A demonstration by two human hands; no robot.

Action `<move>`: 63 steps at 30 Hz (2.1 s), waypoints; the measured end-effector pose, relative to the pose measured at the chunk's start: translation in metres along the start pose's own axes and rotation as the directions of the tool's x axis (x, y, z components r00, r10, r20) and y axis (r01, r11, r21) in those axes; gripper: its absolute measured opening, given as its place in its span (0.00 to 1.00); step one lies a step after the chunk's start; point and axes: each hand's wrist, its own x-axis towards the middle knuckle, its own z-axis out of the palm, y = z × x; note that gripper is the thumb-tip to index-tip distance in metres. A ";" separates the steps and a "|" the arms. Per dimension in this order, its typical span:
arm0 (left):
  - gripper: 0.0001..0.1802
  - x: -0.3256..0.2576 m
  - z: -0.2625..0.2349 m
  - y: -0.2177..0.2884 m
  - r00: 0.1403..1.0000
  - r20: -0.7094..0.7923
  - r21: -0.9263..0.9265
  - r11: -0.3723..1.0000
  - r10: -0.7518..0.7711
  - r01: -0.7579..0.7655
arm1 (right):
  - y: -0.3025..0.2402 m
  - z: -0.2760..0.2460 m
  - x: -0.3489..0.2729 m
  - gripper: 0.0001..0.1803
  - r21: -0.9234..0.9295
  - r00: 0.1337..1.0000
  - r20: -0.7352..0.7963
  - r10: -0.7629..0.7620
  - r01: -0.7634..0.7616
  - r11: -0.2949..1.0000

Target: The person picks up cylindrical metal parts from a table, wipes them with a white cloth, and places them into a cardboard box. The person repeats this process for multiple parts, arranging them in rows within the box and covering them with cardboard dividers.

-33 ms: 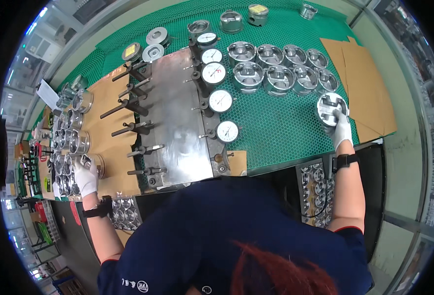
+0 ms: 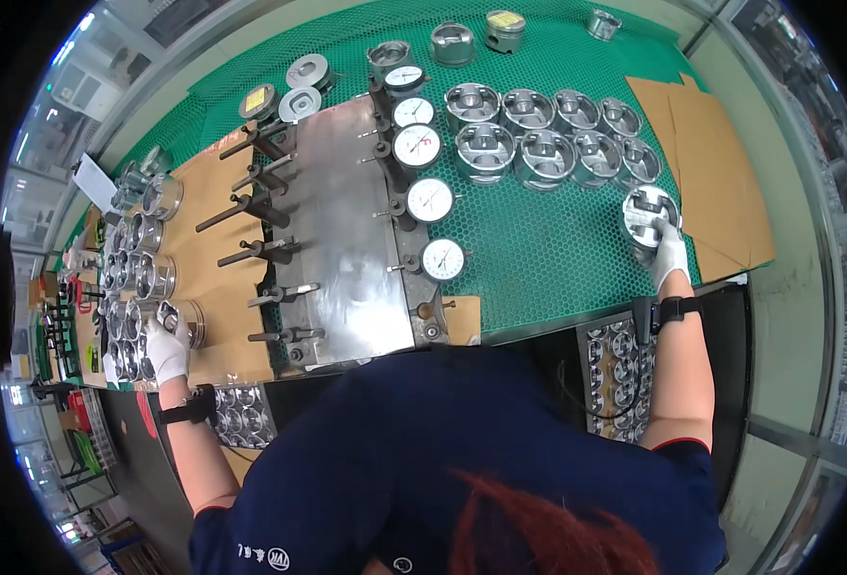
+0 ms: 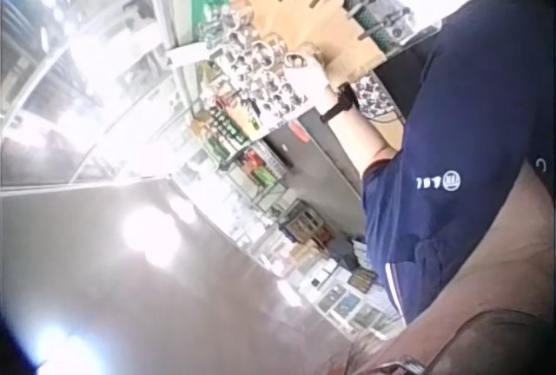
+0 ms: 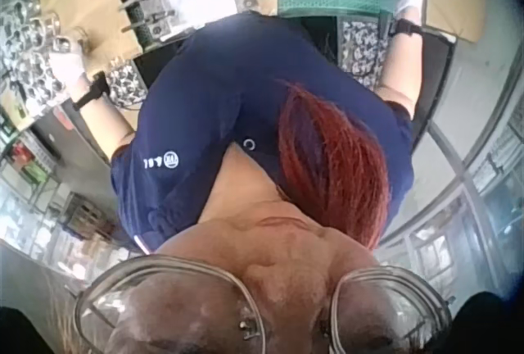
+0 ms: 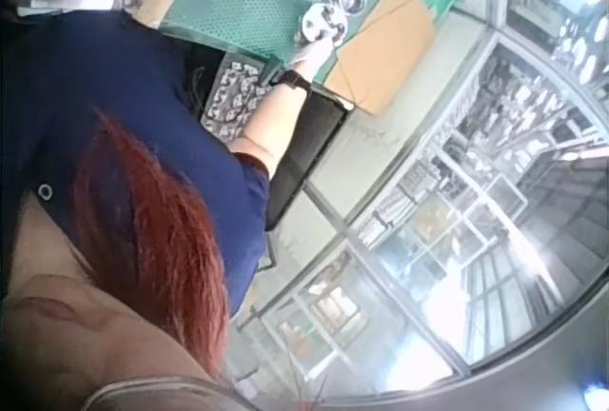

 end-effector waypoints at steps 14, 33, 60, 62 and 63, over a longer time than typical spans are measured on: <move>0.25 0.011 0.028 0.002 0.980 0.159 0.064 0.992 -0.121 0.112 | 0.032 -0.020 0.025 0.29 0.221 0.926 -0.312 -0.211 0.287 0.932; 0.32 -0.108 -0.076 0.207 0.500 0.547 -0.620 -0.076 0.672 0.781 | 0.035 0.294 -0.301 0.66 0.090 0.231 0.891 -0.390 0.754 0.651; 0.54 -0.082 0.011 0.252 0.705 -0.185 -0.728 0.386 0.685 -0.566 | 0.059 0.265 -0.281 0.51 -0.365 0.551 0.784 0.285 0.038 0.930; 0.53 -0.080 0.011 0.253 0.704 -0.188 -0.736 0.376 0.685 -0.563 | 0.059 0.265 -0.282 0.51 -0.358 0.553 0.784 0.281 0.034 0.933; 0.51 -0.080 0.008 0.254 0.704 -0.193 -0.738 0.372 0.683 -0.563 | 0.059 0.265 -0.282 0.51 -0.354 0.554 0.784 0.279 0.032 0.935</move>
